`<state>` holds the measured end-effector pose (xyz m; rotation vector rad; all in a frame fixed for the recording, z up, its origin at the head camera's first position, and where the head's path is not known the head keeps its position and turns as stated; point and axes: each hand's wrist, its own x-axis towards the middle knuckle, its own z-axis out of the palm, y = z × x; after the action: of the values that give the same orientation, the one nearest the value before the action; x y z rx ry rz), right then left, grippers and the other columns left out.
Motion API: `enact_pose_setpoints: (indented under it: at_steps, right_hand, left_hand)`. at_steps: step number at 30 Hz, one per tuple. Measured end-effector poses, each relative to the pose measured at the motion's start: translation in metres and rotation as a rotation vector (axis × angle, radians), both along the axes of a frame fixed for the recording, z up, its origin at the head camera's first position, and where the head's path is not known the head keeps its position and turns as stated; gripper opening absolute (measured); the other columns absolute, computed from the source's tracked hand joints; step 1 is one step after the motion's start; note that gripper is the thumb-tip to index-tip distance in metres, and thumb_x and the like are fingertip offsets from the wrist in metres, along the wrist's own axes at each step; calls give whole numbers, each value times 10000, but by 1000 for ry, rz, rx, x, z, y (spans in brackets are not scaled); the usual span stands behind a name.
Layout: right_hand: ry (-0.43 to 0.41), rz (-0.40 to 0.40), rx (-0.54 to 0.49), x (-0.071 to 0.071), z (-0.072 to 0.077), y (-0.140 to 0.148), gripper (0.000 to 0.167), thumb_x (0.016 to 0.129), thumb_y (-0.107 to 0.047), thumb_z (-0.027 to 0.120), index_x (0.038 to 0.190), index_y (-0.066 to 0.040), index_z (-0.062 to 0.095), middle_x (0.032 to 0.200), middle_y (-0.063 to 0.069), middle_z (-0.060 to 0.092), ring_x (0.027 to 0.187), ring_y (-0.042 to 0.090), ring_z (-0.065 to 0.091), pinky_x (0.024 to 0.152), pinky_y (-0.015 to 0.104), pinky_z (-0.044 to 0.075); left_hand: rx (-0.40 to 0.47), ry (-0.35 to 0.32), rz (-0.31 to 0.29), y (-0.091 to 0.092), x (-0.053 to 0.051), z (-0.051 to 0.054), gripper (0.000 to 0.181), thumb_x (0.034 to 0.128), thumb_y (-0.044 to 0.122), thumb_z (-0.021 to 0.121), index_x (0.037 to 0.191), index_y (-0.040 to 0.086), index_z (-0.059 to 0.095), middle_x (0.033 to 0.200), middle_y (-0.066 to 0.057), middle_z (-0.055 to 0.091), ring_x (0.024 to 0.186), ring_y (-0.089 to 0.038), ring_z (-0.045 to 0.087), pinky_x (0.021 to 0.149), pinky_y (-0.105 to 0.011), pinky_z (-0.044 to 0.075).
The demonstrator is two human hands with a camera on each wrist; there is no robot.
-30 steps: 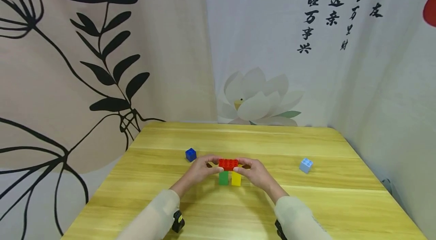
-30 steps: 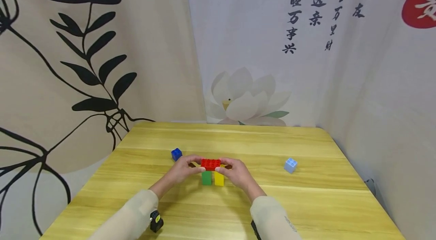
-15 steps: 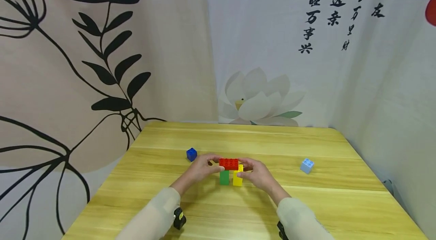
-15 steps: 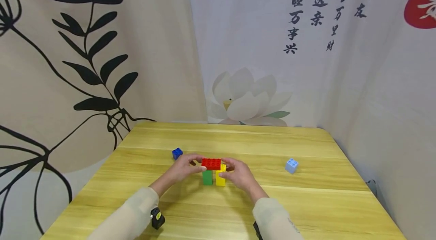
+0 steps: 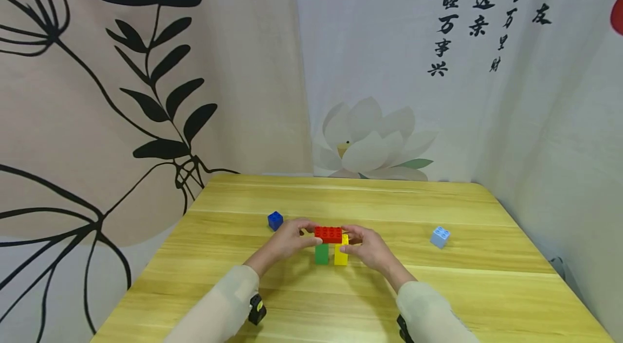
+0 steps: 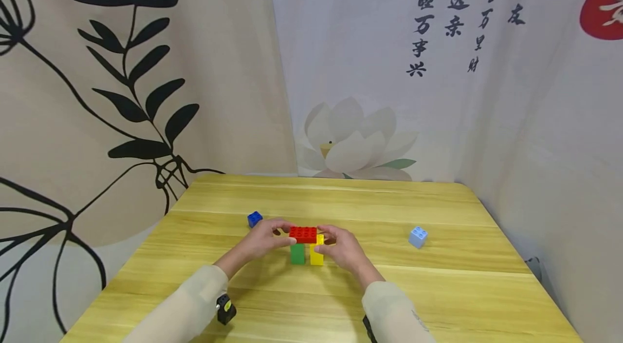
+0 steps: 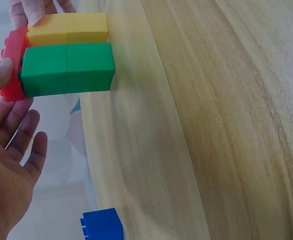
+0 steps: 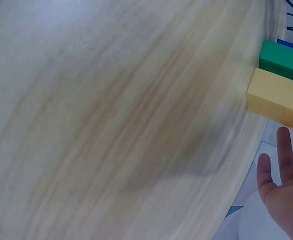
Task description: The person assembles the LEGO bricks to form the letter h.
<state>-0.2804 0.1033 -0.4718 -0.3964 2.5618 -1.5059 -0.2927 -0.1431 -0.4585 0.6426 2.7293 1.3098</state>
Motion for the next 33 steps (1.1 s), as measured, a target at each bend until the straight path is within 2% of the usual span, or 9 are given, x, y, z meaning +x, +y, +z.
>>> enact_pose_setpoints:
  at_steps: [8, 14, 20, 25, 33]
  right_hand:
    - [-4, -1, -8, 2, 1, -1, 512, 900, -178, 747, 1383, -126, 582, 1228, 84, 658, 1084, 266, 587, 873, 430, 531]
    - [7, -4, -4, 1, 1, -1, 514, 899, -172, 748, 1383, -115, 581, 1231, 84, 653, 1087, 266, 591, 878, 418, 534]
    - [1, -2, -3, 0, 1, 0, 518, 899, -177, 749, 1383, -109, 580, 1214, 77, 663, 1074, 261, 590, 867, 420, 535]
    - [-6, -1, -4, 2, 1, 0, 520, 904, -183, 744, 1390, -111, 574, 1226, 81, 655, 1078, 257, 589, 879, 440, 527]
    - [0, 9, 4, 0, 1, 1, 533, 899, -197, 750, 1394, -115, 568, 1228, 74, 658, 1078, 255, 591, 878, 441, 527]
  left_hand:
    - [59, -38, 24, 0, 1, -2, 304, 912, 356, 731, 1151, 167, 719, 1096, 17, 665, 990, -182, 588, 863, -394, 493]
    - [103, -36, 30, -1, 1, -7, 308, 914, 333, 733, 1167, 156, 718, 1084, 15, 661, 979, -182, 587, 849, -382, 491]
    - [89, -15, 1, 1, 1, -6, 328, 906, 353, 738, 1166, 154, 720, 1103, 20, 672, 1039, -223, 594, 877, -408, 472]
    - [87, -6, -1, 0, 1, -7, 326, 905, 353, 740, 1162, 153, 721, 1102, 22, 676, 1039, -229, 596, 875, -412, 467]
    - [49, 2, -5, 1, 2, -3, 327, 913, 361, 728, 1166, 154, 720, 1116, 25, 666, 1050, -232, 591, 878, -410, 462]
